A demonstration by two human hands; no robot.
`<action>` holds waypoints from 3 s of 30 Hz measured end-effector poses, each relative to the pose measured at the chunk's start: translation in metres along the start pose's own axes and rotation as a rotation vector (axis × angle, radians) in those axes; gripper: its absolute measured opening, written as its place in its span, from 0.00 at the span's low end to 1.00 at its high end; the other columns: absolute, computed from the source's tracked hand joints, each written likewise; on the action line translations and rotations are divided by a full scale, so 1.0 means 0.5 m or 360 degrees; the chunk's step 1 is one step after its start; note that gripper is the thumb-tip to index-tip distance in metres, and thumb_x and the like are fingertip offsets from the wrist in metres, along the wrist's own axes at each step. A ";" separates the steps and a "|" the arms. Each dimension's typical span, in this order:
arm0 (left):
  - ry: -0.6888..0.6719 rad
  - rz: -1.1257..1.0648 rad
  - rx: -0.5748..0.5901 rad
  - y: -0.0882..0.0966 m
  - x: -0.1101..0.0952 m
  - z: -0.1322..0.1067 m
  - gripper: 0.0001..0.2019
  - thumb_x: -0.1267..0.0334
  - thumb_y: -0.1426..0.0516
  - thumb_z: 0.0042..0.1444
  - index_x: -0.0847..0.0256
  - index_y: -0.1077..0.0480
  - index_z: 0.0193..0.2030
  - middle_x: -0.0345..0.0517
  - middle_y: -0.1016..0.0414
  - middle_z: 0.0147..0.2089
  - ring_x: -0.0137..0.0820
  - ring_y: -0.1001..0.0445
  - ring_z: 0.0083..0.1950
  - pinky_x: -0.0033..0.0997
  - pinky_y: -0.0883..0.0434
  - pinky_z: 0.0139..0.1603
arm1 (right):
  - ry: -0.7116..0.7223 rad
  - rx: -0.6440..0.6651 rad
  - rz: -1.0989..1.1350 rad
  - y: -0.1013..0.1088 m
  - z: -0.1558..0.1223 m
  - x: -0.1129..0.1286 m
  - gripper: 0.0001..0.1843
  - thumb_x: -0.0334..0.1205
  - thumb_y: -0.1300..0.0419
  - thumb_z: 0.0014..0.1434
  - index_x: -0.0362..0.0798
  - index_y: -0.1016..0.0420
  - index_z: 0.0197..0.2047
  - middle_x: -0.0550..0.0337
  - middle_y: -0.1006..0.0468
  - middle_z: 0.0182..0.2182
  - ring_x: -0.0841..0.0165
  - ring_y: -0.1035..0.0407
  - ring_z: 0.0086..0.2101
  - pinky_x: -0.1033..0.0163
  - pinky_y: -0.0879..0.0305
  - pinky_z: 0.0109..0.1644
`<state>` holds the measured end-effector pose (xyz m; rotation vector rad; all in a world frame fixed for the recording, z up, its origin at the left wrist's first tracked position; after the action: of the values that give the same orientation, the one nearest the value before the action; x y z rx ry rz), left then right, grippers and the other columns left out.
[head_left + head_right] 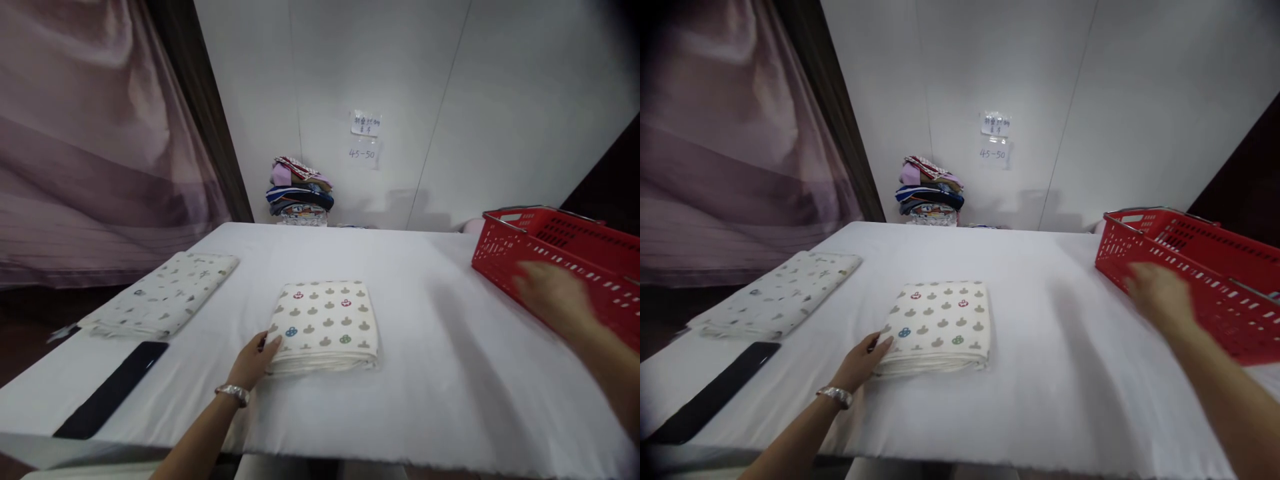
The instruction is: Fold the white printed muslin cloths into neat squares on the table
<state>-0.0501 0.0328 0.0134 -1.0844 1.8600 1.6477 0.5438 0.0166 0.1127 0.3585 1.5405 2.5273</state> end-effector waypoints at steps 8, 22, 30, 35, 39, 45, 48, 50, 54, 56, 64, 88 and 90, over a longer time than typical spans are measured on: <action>-0.0072 0.0231 -0.0114 0.000 0.012 -0.001 0.22 0.42 0.47 0.44 0.62 0.32 0.26 0.43 0.31 0.26 0.34 0.32 0.30 0.29 0.39 0.29 | -0.0455 0.1420 0.1733 -0.161 -0.237 0.430 0.17 0.52 0.46 0.55 0.46 0.31 0.33 0.56 0.25 0.31 0.73 0.32 0.21 0.69 0.39 0.20; -0.0023 0.0353 -0.0070 0.004 -0.004 0.008 0.17 0.51 0.45 0.45 0.59 0.43 0.15 0.39 0.41 0.18 0.31 0.38 0.25 0.29 0.45 0.27 | -0.0799 0.1518 0.1974 -0.189 -0.255 0.495 0.12 0.42 0.41 0.53 0.45 0.37 0.26 0.65 0.31 0.15 0.78 0.40 0.14 0.75 0.50 0.13; -0.0289 0.0245 -0.0241 -0.003 0.015 -0.017 0.29 0.44 0.47 0.48 0.63 0.37 0.52 0.52 0.34 0.52 0.37 0.31 0.44 0.33 0.33 0.42 | -0.0864 0.1544 0.2086 -0.185 -0.276 0.459 0.19 0.54 0.43 0.54 0.44 0.33 0.30 0.60 0.27 0.25 0.77 0.35 0.19 0.75 0.47 0.14; -0.0467 0.0234 -0.0215 -0.006 0.026 -0.034 0.30 0.44 0.49 0.50 0.61 0.39 0.55 0.52 0.36 0.56 0.39 0.34 0.52 0.34 0.34 0.49 | -0.0929 0.1405 0.1931 -0.178 -0.281 0.456 0.17 0.51 0.44 0.55 0.44 0.31 0.35 0.55 0.26 0.32 0.74 0.32 0.24 0.71 0.35 0.21; -0.0016 0.0025 -0.0058 0.006 0.022 -0.022 0.28 0.47 0.53 0.54 0.63 0.39 0.55 0.51 0.28 0.46 0.36 0.28 0.43 0.33 0.33 0.45 | -0.0867 0.1475 0.1852 -0.172 -0.273 0.472 0.19 0.53 0.44 0.55 0.45 0.30 0.40 0.57 0.27 0.27 0.71 0.32 0.23 0.67 0.33 0.23; 0.0086 0.0068 0.0038 0.017 0.015 -0.020 0.28 0.45 0.49 0.50 0.64 0.36 0.52 0.52 0.26 0.42 0.38 0.27 0.41 0.33 0.33 0.42 | -0.0750 0.1380 0.1703 -0.168 -0.274 0.498 0.36 0.55 0.43 0.52 0.47 0.45 0.59 0.62 0.29 0.21 0.69 0.34 0.20 0.67 0.37 0.19; 0.0082 0.0152 0.0046 0.013 0.015 -0.022 0.31 0.46 0.45 0.47 0.66 0.37 0.53 0.52 0.26 0.40 0.39 0.27 0.40 0.34 0.34 0.42 | -0.0589 0.1249 0.1705 -0.170 -0.287 0.497 0.39 0.55 0.43 0.52 0.47 0.51 0.62 0.63 0.29 0.23 0.69 0.33 0.22 0.66 0.36 0.21; 0.0034 0.0195 0.0058 0.012 0.015 -0.023 0.30 0.49 0.45 0.48 0.66 0.39 0.55 0.50 0.26 0.38 0.38 0.27 0.39 0.34 0.34 0.41 | -0.0416 0.1133 0.1656 -0.174 -0.298 0.482 0.38 0.55 0.46 0.54 0.49 0.53 0.63 0.61 0.27 0.27 0.68 0.31 0.25 0.65 0.33 0.26; -0.0130 0.0132 0.0061 0.026 0.037 -0.019 0.24 0.55 0.52 0.55 0.65 0.42 0.57 0.48 0.26 0.37 0.33 0.27 0.35 0.32 0.33 0.38 | 0.0265 0.0707 0.1197 -0.186 -0.313 0.424 0.29 0.47 0.52 0.60 0.54 0.50 0.63 0.54 0.33 0.52 0.61 0.35 0.48 0.56 0.34 0.47; -0.0395 0.0249 -0.0024 0.042 0.056 -0.016 0.21 0.63 0.54 0.56 0.63 0.42 0.57 0.50 0.28 0.45 0.32 0.28 0.40 0.33 0.32 0.44 | 0.0752 0.0516 0.0952 -0.195 -0.314 0.399 0.28 0.39 0.52 0.59 0.55 0.50 0.63 0.55 0.46 0.61 0.59 0.48 0.58 0.51 0.43 0.56; -0.1591 0.1046 0.0135 0.060 0.076 -0.007 0.30 0.77 0.52 0.49 0.54 0.45 0.60 0.49 0.50 0.66 0.37 0.48 0.64 0.43 0.40 0.58 | 0.1580 0.0325 0.0414 -0.201 -0.281 0.413 0.35 0.29 0.50 0.54 0.53 0.51 0.64 0.55 0.54 0.64 0.59 0.60 0.62 0.49 0.47 0.58; -0.0984 -0.0939 0.0306 0.160 -0.212 -0.040 0.20 0.56 0.49 0.53 0.65 0.34 0.50 0.49 0.28 0.47 0.37 0.31 0.46 0.35 0.33 0.48 | 0.0143 0.0310 0.1963 0.026 -0.119 0.489 0.22 0.49 0.47 0.55 0.48 0.32 0.51 0.56 0.24 0.42 0.63 0.31 0.41 0.63 0.33 0.40; -0.0667 -0.1269 0.0459 0.143 -0.222 -0.037 0.20 0.55 0.49 0.51 0.66 0.32 0.46 0.49 0.26 0.42 0.37 0.29 0.43 0.35 0.32 0.45 | -0.0145 0.0423 0.1955 0.041 -0.105 0.494 0.23 0.51 0.46 0.54 0.47 0.30 0.49 0.56 0.22 0.37 0.63 0.29 0.36 0.65 0.33 0.34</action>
<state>-0.0354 0.0444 0.1455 -1.0533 1.1235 0.9993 0.2919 0.0263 0.1373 1.9240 1.9698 2.8939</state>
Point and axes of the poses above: each hand's wrist, its own z-axis towards the middle knuckle, its own y-axis out of the back of the hand, x = y × z, the point moved 1 cm from there along z, towards the middle knuckle
